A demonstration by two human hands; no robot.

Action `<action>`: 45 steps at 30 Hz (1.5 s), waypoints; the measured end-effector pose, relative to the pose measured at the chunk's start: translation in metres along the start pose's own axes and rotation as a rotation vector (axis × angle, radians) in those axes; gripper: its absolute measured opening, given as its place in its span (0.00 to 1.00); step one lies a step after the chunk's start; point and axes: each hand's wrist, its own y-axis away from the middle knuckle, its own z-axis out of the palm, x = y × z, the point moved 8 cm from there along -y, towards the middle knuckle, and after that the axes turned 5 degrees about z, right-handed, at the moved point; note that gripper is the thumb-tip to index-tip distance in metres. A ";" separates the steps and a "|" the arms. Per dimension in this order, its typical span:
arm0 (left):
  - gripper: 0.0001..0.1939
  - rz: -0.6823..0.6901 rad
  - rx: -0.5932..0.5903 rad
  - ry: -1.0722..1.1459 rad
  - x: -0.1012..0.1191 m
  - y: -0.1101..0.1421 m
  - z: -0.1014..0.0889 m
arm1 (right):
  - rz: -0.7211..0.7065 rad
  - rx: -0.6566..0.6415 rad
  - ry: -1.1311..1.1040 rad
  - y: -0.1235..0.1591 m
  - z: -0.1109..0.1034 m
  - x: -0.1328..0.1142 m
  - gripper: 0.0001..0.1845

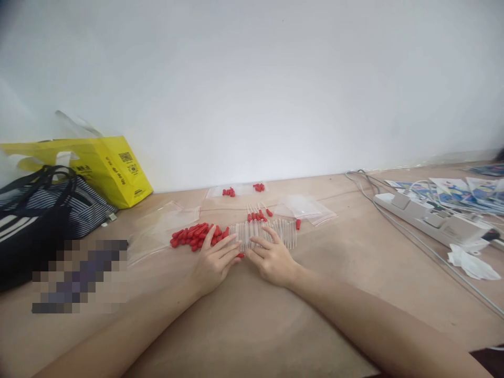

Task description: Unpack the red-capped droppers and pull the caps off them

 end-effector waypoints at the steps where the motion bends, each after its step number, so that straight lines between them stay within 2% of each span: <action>1: 0.08 0.010 -0.003 0.005 0.000 0.001 0.000 | -0.002 -0.007 -0.012 0.000 0.000 0.000 0.13; 10: 0.09 0.025 -0.031 0.051 -0.001 0.004 -0.002 | 0.036 0.004 -0.077 -0.002 -0.005 0.000 0.11; 17: 0.15 0.060 -0.039 0.059 0.001 0.006 -0.001 | 0.042 0.003 -0.060 -0.004 -0.006 0.000 0.10; 24: 0.15 0.033 -0.071 0.044 0.001 0.009 0.003 | 0.029 -0.115 -0.033 -0.003 0.004 0.001 0.12; 27: 0.16 0.032 -0.081 0.040 -0.002 0.011 -0.002 | 0.055 -0.154 -0.090 0.002 0.006 0.011 0.13; 30: 0.16 -0.046 -0.039 0.001 -0.019 0.015 -0.016 | 0.274 -0.096 -0.172 0.010 0.001 0.047 0.14; 32: 0.12 -0.163 0.021 -0.045 -0.038 0.018 -0.029 | 0.456 -0.056 -0.165 0.017 -0.001 0.076 0.15; 34: 0.10 -0.277 0.079 -0.072 -0.058 0.023 -0.039 | 0.546 -0.076 -0.109 0.021 0.003 0.094 0.19; 38: 0.12 -0.429 0.105 -0.143 -0.092 0.035 -0.047 | 0.551 -0.157 0.002 0.022 0.020 0.102 0.19; 42: 0.16 -0.581 0.044 -0.260 -0.127 0.055 -0.049 | 0.548 -0.214 0.113 0.027 0.031 0.101 0.18; 45: 0.16 -0.736 -0.022 -0.264 -0.152 0.073 -0.052 | 0.568 -0.272 0.162 0.029 0.036 0.102 0.16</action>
